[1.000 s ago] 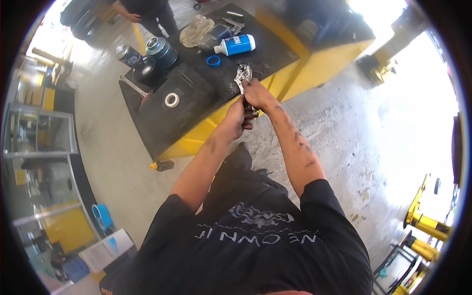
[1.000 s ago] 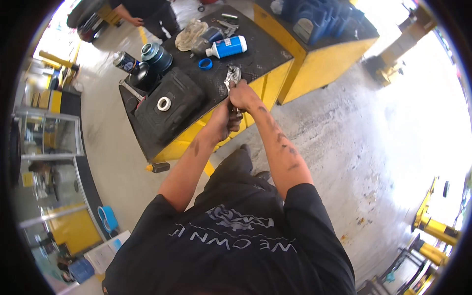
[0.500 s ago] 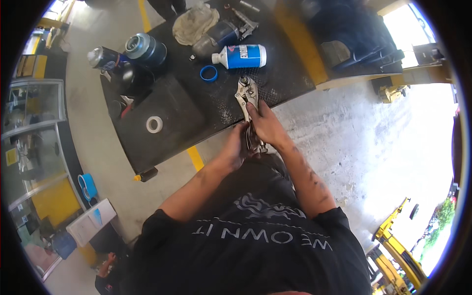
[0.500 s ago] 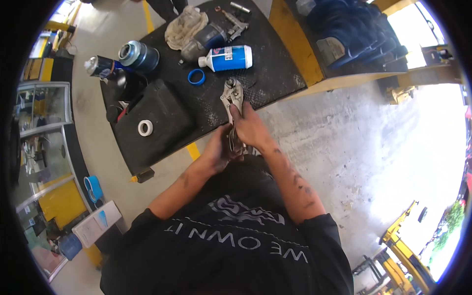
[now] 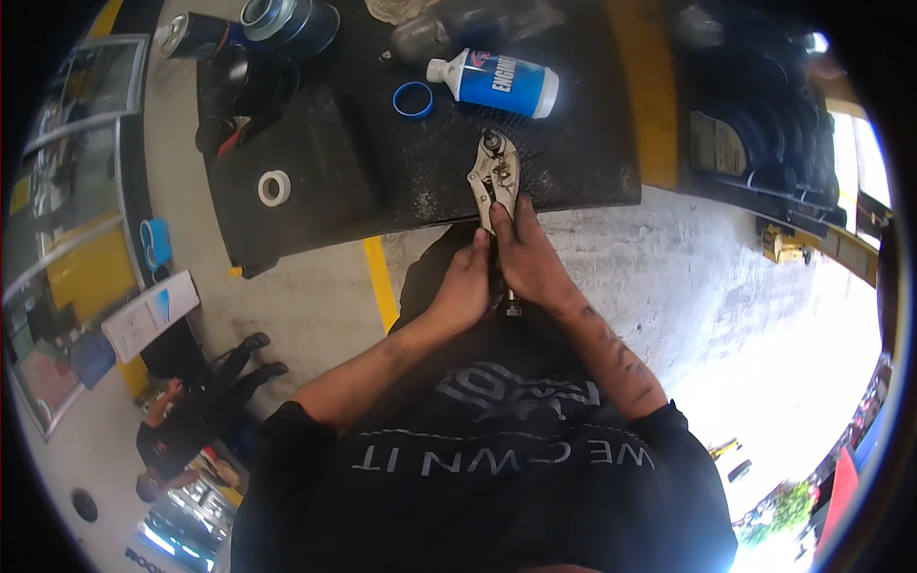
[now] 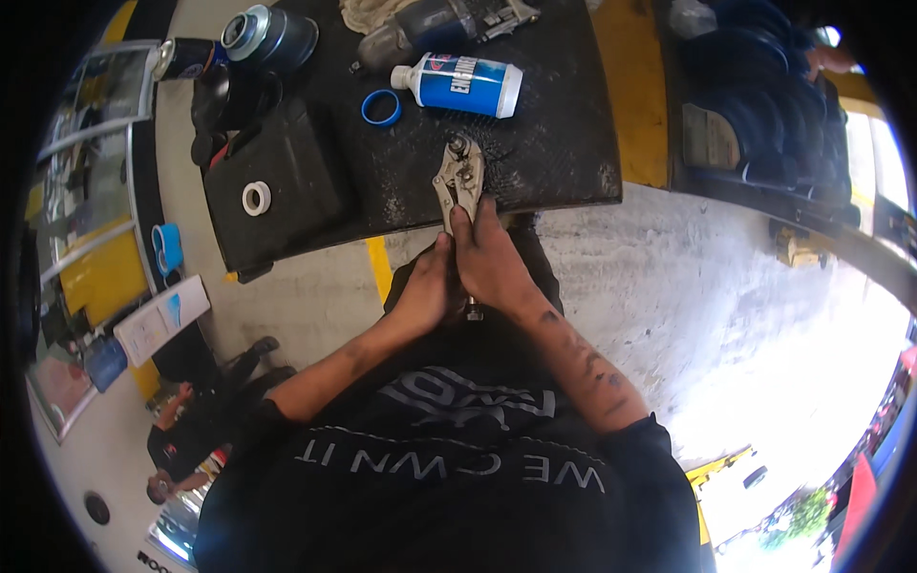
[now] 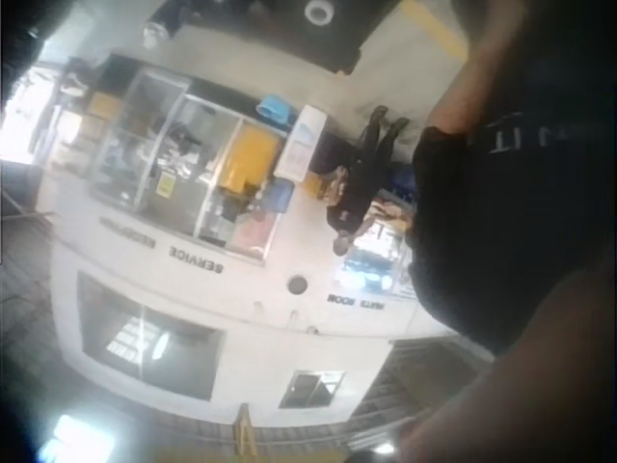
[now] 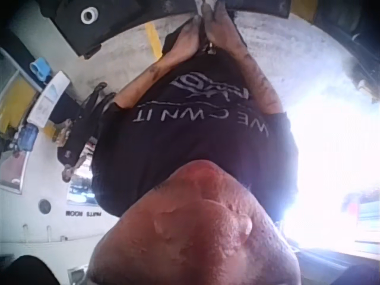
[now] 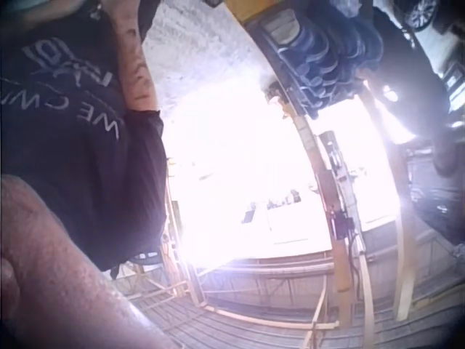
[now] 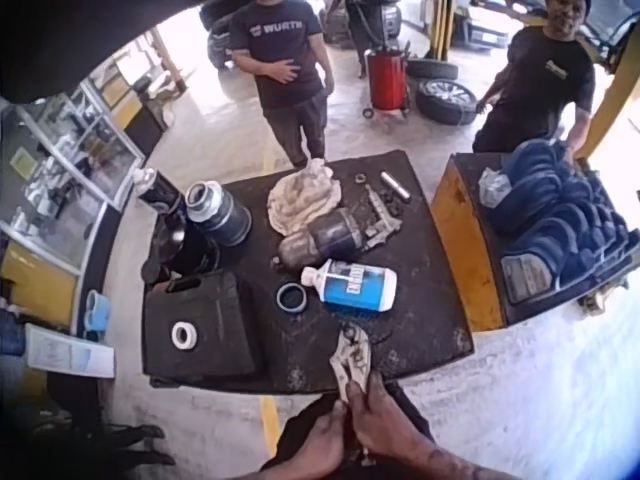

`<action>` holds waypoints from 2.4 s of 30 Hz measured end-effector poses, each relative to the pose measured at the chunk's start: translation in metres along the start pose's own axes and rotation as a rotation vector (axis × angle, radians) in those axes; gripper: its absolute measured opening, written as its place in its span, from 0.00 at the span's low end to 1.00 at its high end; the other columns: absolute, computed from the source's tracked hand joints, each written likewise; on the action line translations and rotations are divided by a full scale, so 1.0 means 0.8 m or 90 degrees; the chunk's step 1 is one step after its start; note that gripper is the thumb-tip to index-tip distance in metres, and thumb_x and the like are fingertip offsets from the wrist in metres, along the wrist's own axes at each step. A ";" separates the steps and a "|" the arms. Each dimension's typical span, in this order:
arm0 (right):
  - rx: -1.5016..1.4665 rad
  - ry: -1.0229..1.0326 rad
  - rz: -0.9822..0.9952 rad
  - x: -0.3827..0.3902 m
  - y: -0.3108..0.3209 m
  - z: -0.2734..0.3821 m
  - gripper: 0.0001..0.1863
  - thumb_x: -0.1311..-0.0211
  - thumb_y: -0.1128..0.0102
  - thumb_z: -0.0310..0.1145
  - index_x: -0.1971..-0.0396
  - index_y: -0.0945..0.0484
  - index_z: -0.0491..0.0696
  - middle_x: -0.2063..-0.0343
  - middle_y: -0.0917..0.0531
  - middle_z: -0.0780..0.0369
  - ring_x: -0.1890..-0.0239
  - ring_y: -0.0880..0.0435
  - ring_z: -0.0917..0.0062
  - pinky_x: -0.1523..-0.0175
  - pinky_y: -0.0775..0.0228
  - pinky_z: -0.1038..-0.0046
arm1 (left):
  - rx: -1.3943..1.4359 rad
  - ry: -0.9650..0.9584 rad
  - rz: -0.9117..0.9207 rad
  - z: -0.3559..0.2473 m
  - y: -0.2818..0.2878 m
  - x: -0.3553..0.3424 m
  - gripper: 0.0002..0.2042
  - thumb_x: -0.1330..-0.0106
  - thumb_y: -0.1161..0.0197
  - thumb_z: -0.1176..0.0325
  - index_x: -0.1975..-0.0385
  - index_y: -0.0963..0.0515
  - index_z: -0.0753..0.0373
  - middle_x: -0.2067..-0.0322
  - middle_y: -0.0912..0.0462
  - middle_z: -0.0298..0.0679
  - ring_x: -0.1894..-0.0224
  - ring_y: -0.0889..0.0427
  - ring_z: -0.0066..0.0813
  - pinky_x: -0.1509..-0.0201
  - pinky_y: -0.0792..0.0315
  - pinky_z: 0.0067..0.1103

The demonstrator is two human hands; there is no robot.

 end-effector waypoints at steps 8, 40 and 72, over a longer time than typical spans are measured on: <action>0.106 -0.061 0.125 -0.016 0.077 -0.009 0.31 0.26 0.57 0.46 0.41 0.37 0.30 0.46 0.29 0.34 0.38 0.32 0.45 0.35 0.41 0.61 | 0.077 0.132 -0.022 -0.010 -0.010 0.017 0.24 0.22 0.66 0.46 0.75 0.36 0.57 0.88 0.41 0.29 0.89 0.42 0.20 0.84 0.43 0.22; 0.608 0.023 -0.044 -0.092 0.201 0.008 0.27 0.30 0.53 0.54 0.57 0.25 0.41 0.66 0.18 0.42 0.60 0.19 0.45 0.54 0.26 0.50 | -0.596 -0.206 -0.507 -0.142 -0.004 -0.107 0.16 0.45 0.32 0.54 0.69 0.16 0.61 0.65 0.14 0.49 0.58 0.15 0.49 0.52 0.23 0.38; 0.670 0.344 -0.147 -0.137 0.031 0.036 0.16 0.41 0.37 0.39 0.55 0.22 0.49 0.62 0.17 0.55 0.60 0.17 0.59 0.55 0.25 0.59 | -0.198 -0.439 -0.563 -0.068 0.166 0.072 0.11 0.36 0.33 0.65 0.65 0.19 0.69 0.75 0.18 0.35 0.75 0.25 0.16 0.69 0.31 0.16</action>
Point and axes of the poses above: each hand's wrist, its own x-axis away from the middle knuckle, its own y-axis out of the back of the hand, z = x × y, the point moved 2 cm from there along -x, towards the middle knuckle
